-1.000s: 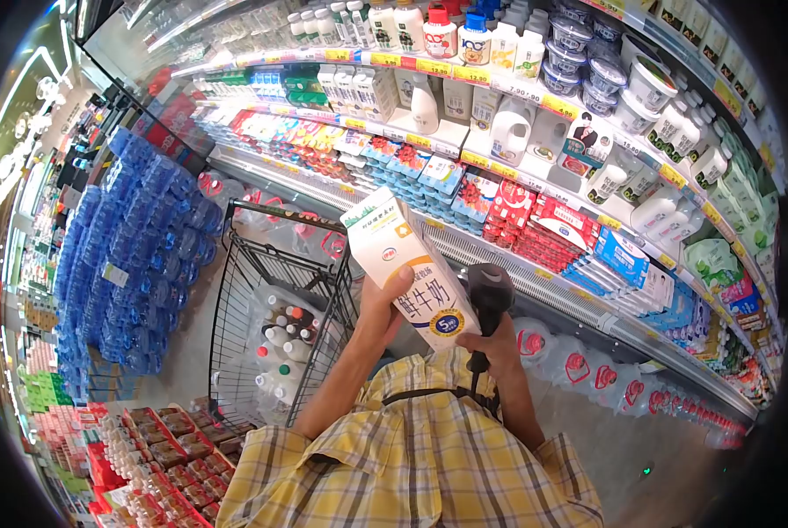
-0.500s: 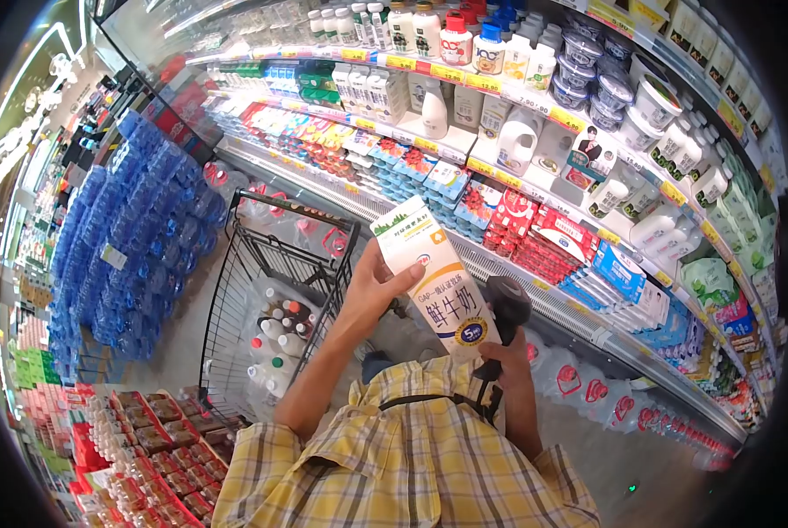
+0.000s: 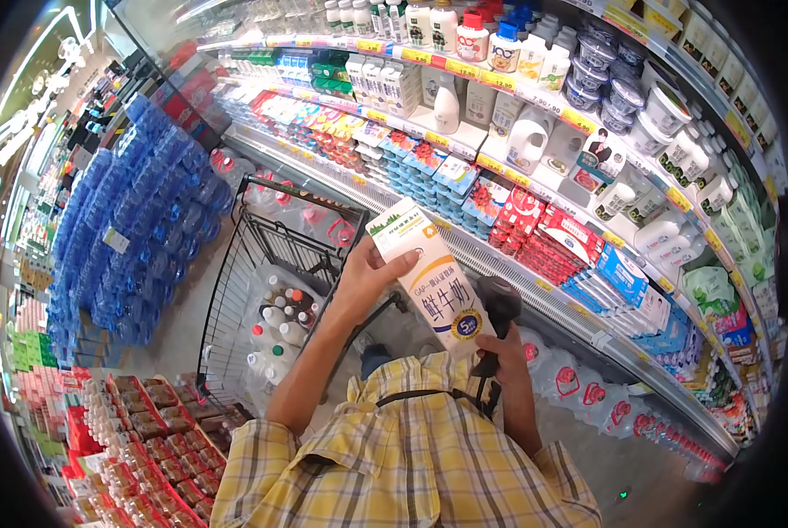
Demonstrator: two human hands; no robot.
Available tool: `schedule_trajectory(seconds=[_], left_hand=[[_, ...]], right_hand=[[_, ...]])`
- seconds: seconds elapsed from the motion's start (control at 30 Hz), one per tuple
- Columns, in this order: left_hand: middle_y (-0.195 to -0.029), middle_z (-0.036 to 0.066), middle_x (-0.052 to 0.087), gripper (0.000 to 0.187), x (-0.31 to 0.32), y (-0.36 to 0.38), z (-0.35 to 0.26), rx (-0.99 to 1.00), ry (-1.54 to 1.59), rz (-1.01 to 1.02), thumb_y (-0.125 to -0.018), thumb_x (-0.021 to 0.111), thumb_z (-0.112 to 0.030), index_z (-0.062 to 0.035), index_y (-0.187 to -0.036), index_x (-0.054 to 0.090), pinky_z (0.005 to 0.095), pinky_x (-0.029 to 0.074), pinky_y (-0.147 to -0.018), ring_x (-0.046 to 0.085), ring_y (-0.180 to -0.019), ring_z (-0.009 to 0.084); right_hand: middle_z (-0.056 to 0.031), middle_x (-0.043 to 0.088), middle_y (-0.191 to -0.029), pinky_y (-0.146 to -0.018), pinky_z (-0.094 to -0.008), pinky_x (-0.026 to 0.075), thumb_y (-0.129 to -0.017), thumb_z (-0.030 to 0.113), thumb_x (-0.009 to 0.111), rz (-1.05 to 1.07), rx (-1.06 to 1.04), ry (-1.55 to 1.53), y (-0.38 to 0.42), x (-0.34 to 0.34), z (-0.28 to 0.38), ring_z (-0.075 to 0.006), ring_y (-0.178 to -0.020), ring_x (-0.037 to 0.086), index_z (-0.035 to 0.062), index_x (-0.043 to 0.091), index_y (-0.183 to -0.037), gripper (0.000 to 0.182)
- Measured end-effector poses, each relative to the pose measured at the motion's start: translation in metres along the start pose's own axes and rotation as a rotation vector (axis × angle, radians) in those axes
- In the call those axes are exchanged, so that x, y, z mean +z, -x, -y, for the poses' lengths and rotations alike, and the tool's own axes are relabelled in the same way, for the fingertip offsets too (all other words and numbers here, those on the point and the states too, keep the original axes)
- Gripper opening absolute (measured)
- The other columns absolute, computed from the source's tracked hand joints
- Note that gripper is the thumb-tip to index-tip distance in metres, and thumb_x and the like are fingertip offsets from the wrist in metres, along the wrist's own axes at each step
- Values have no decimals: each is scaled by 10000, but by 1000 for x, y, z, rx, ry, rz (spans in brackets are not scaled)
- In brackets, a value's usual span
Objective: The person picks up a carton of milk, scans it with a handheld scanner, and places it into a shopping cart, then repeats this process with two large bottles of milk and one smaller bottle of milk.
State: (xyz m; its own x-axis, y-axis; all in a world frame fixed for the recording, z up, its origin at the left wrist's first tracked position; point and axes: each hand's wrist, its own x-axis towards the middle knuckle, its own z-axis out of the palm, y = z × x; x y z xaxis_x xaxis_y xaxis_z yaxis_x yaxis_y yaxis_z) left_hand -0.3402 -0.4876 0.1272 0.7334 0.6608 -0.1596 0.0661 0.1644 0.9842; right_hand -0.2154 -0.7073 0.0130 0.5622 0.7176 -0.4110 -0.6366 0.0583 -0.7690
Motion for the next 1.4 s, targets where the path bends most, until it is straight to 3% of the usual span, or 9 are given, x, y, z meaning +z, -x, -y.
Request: schedule_trajectory(seconds=[0.27, 0.37, 0.53, 0.93, 1.17, 1.23, 1.4], left_hand=[[-1112, 131, 603, 618, -13, -12, 18, -85, 51, -11, -786, 698, -335, 33, -1228, 472, 357, 487, -864, 608, -998, 213], [-1056, 115, 627, 542, -15, -14, 17, -95, 141, -19, -768, 747, -283, 23, -1144, 505, 348, 500, -852, 625, -962, 197], [-1107, 125, 616, 535, -19, -20, 14, -121, 95, 74, -778, 739, -263, 28, -1163, 510, 369, 450, -947, 607, -1015, 204], [-1120, 129, 609, 520, -18, -40, 23, -198, 71, 111, -796, 726, -260, 52, -1155, 517, 354, 444, -953, 598, -1034, 206], [-1113, 138, 610, 528, -19, -52, 27, -247, 113, 121, -795, 728, -265, 65, -1150, 517, 346, 452, -941, 604, -1019, 207], [-1102, 138, 615, 521, -18, -54, 23, -276, 113, 127, -791, 734, -261, 61, -1145, 526, 343, 466, -925, 610, -1009, 210], [-1084, 132, 625, 517, -17, -60, 26, -262, 97, 136, -768, 757, -236, 58, -1136, 543, 339, 482, -898, 622, -980, 207]], right_hand=[[-52, 581, -858, -501, -249, 469, -611, 3, 781, 26, 26, 23, -3, 1, -4, -126, -609, 563, 51, 450, -1193, 671], [-48, 584, -868, -513, -240, 473, -617, 16, 782, 9, -23, 24, -3, 3, -6, -119, -622, 566, 43, 459, -1184, 652], [-49, 628, -882, -520, -205, 471, -674, 27, 749, 52, -90, 38, -1, 5, -1, -101, -644, 591, 5, 526, -1155, 531], [-47, 620, -872, -515, -214, 453, -689, 62, 753, 32, -82, 58, -4, 3, 4, -97, -616, 566, -6, 520, -1169, 538], [-40, 617, -918, -512, -211, 456, -630, 41, 790, 36, -40, 68, -6, 8, 13, -97, -678, 582, 27, 529, -1145, 578], [-23, 622, -804, -519, -214, 448, -657, 88, 787, 21, -116, 113, -5, 15, 17, -88, -597, 563, 16, 568, -1064, 467], [-23, 620, -806, -524, -223, 446, -630, 72, 799, -78, -80, 190, -11, 10, 7, -92, -599, 563, 14, 568, -1063, 494]])
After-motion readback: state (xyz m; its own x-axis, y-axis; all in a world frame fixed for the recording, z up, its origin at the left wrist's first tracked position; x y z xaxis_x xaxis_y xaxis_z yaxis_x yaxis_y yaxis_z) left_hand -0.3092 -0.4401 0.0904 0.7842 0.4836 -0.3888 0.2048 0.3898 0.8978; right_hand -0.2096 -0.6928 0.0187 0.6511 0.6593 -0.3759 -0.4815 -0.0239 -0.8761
